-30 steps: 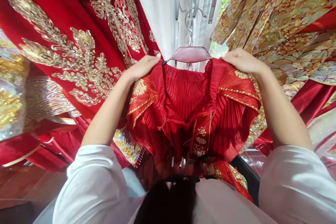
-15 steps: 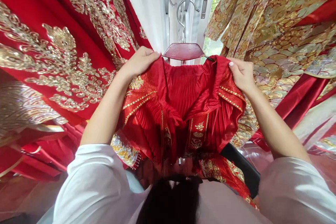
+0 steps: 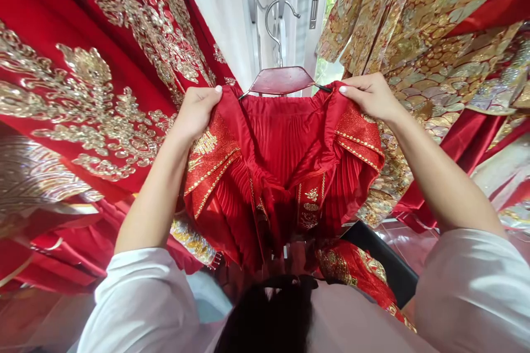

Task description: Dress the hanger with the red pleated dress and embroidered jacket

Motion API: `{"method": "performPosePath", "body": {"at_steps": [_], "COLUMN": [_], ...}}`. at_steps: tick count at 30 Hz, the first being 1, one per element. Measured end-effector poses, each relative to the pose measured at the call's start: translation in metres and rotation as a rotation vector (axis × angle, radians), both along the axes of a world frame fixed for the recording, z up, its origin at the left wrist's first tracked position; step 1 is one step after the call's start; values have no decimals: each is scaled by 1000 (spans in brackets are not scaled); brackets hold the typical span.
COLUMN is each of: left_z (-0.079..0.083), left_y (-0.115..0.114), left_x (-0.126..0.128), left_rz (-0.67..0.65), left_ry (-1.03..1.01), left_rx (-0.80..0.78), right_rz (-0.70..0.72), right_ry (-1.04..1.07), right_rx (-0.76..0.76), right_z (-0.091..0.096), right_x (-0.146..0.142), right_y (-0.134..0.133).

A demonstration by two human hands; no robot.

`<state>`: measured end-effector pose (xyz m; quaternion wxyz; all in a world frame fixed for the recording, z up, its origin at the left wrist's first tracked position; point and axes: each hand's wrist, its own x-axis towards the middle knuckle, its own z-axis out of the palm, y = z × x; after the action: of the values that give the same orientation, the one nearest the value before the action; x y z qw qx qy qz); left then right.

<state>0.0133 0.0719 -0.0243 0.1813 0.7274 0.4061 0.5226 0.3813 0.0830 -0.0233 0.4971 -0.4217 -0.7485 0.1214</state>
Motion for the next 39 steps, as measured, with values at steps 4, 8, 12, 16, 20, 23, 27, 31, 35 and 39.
{"method": "performPosePath", "body": {"at_steps": [4,8,12,16,20,23,27,31,35,39], "left_z": [0,1,-2,-3,-1,2,7,10,14,17], "left_y": [-7,-12,-7,2,9,10,9,6,4,2], "left_x": [1,3,2,0,0,5,17,21,14,14], "left_rz": [13,27,-22,-144,-205,-180,-95,-69,-119,-63], "left_ry": [-37,-21,-68,-136,-174,-141,-11,194,401,518], "left_rx": [38,62,70,-19,-111,-77,77,133,85,121], "right_rz": [76,112,175,202,194,197,211,228,207,230], "right_ry": [-41,-68,-176,-359,-447,-473,-447,-442,-407,-374], "right_rx": [11,-22,-37,14,122,137,131,80,67,86], "right_z": [7,15,15,14,11,9,9,11,11,10], "right_x": [-16,-25,-22,-21,-20,-20,-22,-18,-10,-9], "right_y": [8,18,15,4,-5,-5,-3,-6,-5,-1]}}
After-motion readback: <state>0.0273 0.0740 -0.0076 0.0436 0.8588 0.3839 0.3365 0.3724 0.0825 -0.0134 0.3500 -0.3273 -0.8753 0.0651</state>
